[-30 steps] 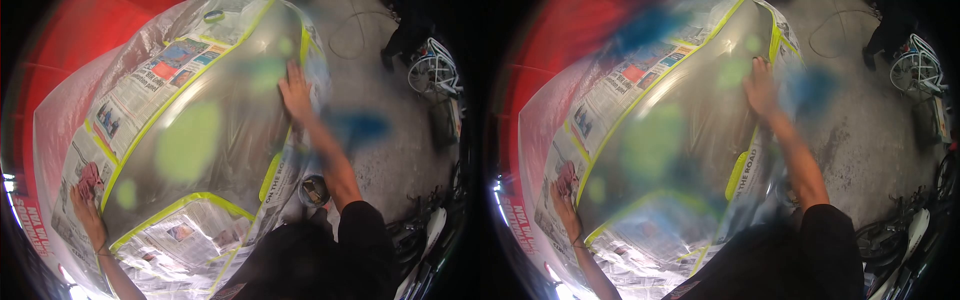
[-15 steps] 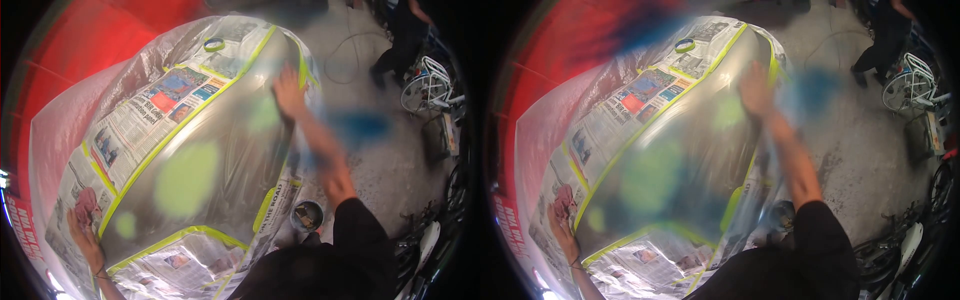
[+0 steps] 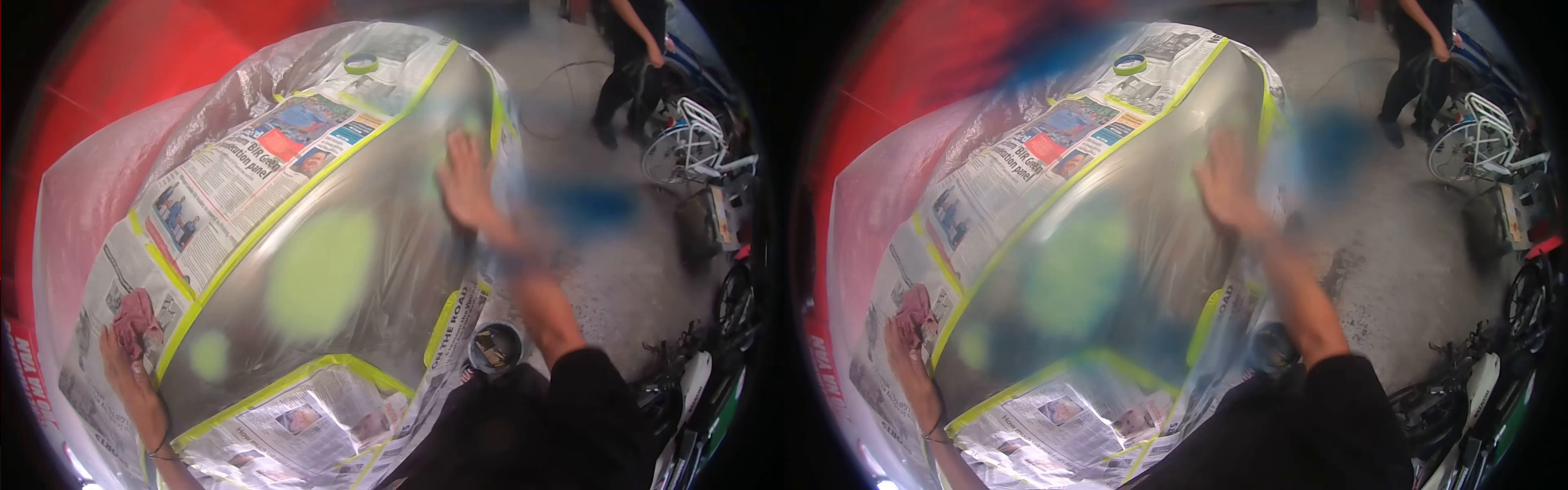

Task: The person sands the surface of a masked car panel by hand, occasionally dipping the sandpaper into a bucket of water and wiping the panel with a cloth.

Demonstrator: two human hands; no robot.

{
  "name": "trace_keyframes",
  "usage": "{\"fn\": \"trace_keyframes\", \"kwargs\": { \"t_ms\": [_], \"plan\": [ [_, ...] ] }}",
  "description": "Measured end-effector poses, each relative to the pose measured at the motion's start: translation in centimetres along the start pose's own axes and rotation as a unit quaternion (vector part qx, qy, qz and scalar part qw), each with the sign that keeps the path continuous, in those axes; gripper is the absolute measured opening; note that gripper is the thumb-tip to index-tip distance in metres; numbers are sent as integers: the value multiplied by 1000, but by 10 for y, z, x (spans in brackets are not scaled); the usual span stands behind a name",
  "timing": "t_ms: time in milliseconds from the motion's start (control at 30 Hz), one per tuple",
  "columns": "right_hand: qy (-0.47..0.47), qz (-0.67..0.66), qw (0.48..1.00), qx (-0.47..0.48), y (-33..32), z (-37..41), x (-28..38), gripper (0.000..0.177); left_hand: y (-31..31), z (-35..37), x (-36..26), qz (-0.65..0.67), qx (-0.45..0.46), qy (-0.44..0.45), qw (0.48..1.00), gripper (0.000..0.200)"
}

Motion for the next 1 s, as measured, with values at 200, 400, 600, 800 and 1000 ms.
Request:
{"fn": "trace_keyframes", "kwargs": {
  "t_ms": [200,400,600,800,1000],
  "plan": [
    [-36,-64,995,63,0,27,-6,78,-2,2,0,-9,2,-4,1000,67],
    [-29,-18,999,9,16,-98,-73,69,17,0,6,46,11,-78,996,65],
    [-125,-26,981,147,-28,14,23,75,21,5,17,-131,-17,-152,979,61],
    [-148,-11,989,2,0,-153,-84,75,19,14,38,-107,-96,-195,970,55],
    [-67,33,995,59,-9,-100,-41,74,23,20,61,-63,-99,-194,974,55]
  ]
}}
Point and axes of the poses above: each hand's wrist, its own z-axis away from the middle knuckle, its own y-axis out of the palm, x = y × z, the point moved 5 cm from there along -z, towards the middle knuckle
